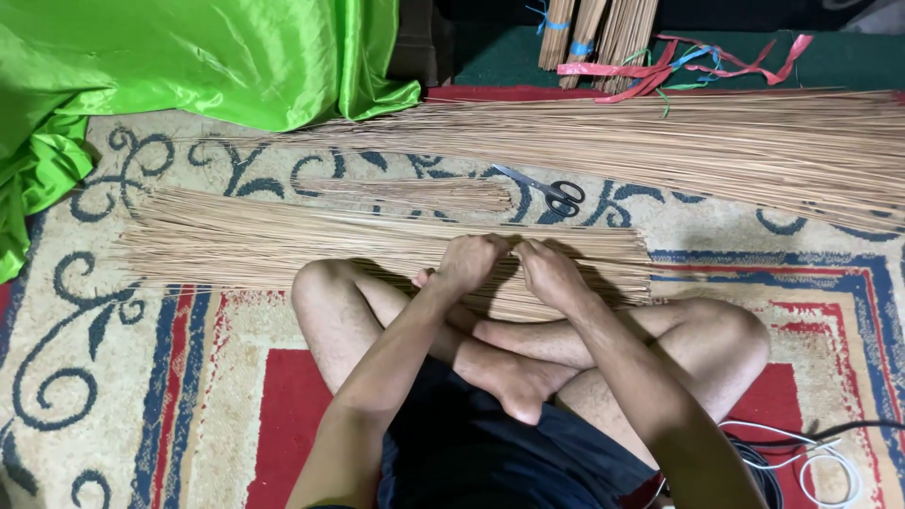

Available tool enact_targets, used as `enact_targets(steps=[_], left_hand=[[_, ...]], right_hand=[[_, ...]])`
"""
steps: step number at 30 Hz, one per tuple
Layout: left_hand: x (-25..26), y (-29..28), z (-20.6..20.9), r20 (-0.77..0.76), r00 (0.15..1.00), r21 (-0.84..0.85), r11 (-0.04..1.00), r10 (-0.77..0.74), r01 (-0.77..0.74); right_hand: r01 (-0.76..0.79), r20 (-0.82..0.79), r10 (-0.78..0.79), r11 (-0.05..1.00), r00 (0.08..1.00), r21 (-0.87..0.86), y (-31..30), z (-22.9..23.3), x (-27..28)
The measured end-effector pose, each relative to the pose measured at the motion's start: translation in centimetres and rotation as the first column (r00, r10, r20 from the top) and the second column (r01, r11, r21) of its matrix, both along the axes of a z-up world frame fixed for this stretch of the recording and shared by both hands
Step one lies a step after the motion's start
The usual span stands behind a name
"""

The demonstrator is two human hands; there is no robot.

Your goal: Trimming and aligning bundles of thin wooden sticks to make a broom

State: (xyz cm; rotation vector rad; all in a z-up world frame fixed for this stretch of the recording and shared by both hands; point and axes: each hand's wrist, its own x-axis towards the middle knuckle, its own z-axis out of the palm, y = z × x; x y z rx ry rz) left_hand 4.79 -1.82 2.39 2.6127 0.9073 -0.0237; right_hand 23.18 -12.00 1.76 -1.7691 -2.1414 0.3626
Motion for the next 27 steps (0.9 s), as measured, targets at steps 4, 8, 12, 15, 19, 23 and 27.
enact_targets(steps=[4, 8, 12, 15, 19, 23, 27], left_hand=[[-1.9, 0.8, 0.7, 0.034, 0.998, -0.011, 0.999, -0.043, 0.044], [-5.7, 1.7, 3.0, 0.061, 0.998, 0.029, 0.999, -0.022, 0.02], [-5.5, 1.7, 1.8, 0.039, 0.999, 0.079, 0.997, -0.011, 0.008], [-4.0, 1.0, 2.0, 0.053, 0.999, 0.069, 0.998, -0.009, 0.005], [-1.7, 0.3, 1.6, 0.051, 0.998, 0.12, 0.993, -0.024, 0.018], [-2.2, 1.2, 0.0, 0.0, 1.0, 0.1, 0.995, -0.011, 0.011], [-6.3, 2.8, -0.6, -0.031, 0.999, 0.068, 0.997, 0.036, -0.033]], right_hand=[[-0.032, -0.063, 0.028, 0.998, 0.998, -0.055, 0.0, 1.3, 1.5], [0.007, -0.006, -0.007, 0.996, 1.0, -0.088, -0.7, -1.0, 6.1], [0.02, 0.002, -0.02, 0.995, 1.0, -0.096, -0.4, 0.8, 4.8], [0.008, 0.036, -0.006, 0.999, 0.999, -0.044, 0.7, -0.2, 2.8], [0.002, 0.079, -0.006, 0.999, 0.997, 0.041, 1.4, 0.9, -0.4], [0.019, 0.099, -0.024, 0.999, 0.995, 0.045, 1.1, 0.8, 0.4], [0.097, 0.201, -0.097, 0.995, 0.975, 0.012, -0.1, -3.8, 6.8]])
